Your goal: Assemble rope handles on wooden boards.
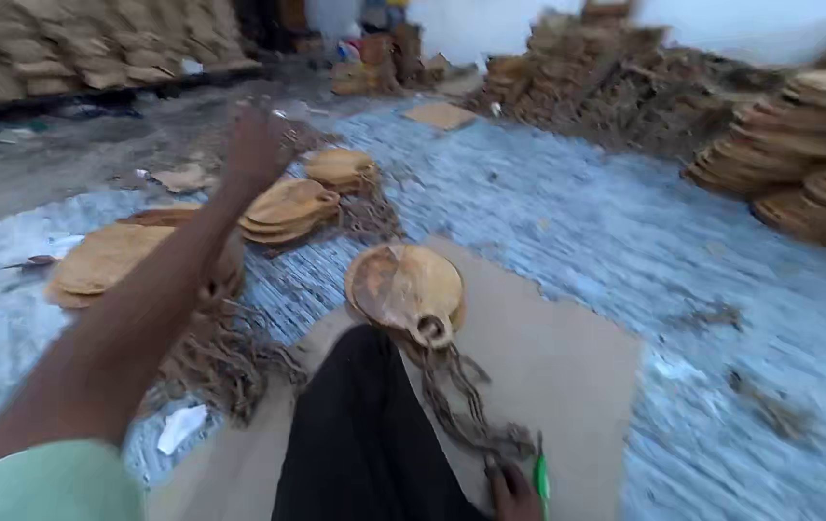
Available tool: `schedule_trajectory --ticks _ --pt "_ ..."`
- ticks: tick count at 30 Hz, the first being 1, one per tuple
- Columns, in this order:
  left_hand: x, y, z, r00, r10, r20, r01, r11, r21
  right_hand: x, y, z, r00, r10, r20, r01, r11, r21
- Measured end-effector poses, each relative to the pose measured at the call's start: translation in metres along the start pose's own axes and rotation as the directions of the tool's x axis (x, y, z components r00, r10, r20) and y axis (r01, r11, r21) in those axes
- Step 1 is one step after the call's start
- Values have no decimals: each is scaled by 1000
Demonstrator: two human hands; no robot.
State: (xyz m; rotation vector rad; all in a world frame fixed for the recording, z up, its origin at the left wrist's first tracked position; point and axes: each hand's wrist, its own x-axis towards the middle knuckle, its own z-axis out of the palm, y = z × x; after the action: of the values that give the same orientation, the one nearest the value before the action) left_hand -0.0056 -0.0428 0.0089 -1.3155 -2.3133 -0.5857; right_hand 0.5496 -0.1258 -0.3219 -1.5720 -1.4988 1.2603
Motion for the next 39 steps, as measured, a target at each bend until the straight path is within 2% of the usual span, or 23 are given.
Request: schedule_trajectory --ticks 1,3,4,6,8,11,13,15,17,19,23,24,26,28,31,34,37,39 --pt "-27 19 7 999 41 9 -40 991 -125 -1 2 2 1000 -6 -22 6 1000 2" --pt "-84 63 33 982 124 146 -59 920 -387 2 7 2 1000 15 -26 -14 1000 10" --pt "-112 85 49 954 173 246 -37 880 -474 4 6 2 999 33 -15 -33 999 3" --pt "-163 128 82 836 273 476 56 820 -570 3 5 1 995 96 9 -95 995 -19" --pt "-199 168 112 716 367 593 54 818 -572 1 6 -2 991 137 12 -136 990 -31" --pt "-217 220 144 539 440 718 -127 886 -447 0 8 -5 985 173 -12 -173 985 -12" --pt "-216 243 164 433 386 815 -243 920 -307 0 9 -4 983 177 -45 -176 984 13" --pt "-211 250 182 385 309 870 -266 939 -217 -1 7 -1 986 146 -82 -148 989 -21" --pt "-207 244 197 367 274 889 -249 950 -190 -2 4 2 992 70 -102 -84 986 -144" --pt "-208 240 206 347 273 897 -242 950 -196 4 -4 3 997 15 -69 -38 939 -341" --pt "-211 241 215 316 322 892 -201 942 -269 35 -20 18 993 -95 70 117 716 -689" --pt "-212 242 216 315 329 890 -188 941 -281 44 -21 24 990 -77 122 143 633 -761" --pt "-211 243 218 322 327 888 -168 943 -287 60 -25 37 982 66 178 130 451 -883" --pt "-210 243 218 327 323 888 -157 945 -286 69 -34 42 968 174 180 110 348 -931" --pt "-209 243 220 337 308 890 -135 951 -278 69 -44 42 952 213 218 130 366 -922" --pt "-209 244 220 359 304 883 -109 953 -283 68 -49 34 899 338 279 139 385 -912" --pt "-205 243 212 411 265 873 -2 957 -289 65 -61 7 891 334 308 81 549 -832" --pt "-202 238 207 502 205 840 184 924 -335 59 -82 -24 916 269 297 37 682 -730"
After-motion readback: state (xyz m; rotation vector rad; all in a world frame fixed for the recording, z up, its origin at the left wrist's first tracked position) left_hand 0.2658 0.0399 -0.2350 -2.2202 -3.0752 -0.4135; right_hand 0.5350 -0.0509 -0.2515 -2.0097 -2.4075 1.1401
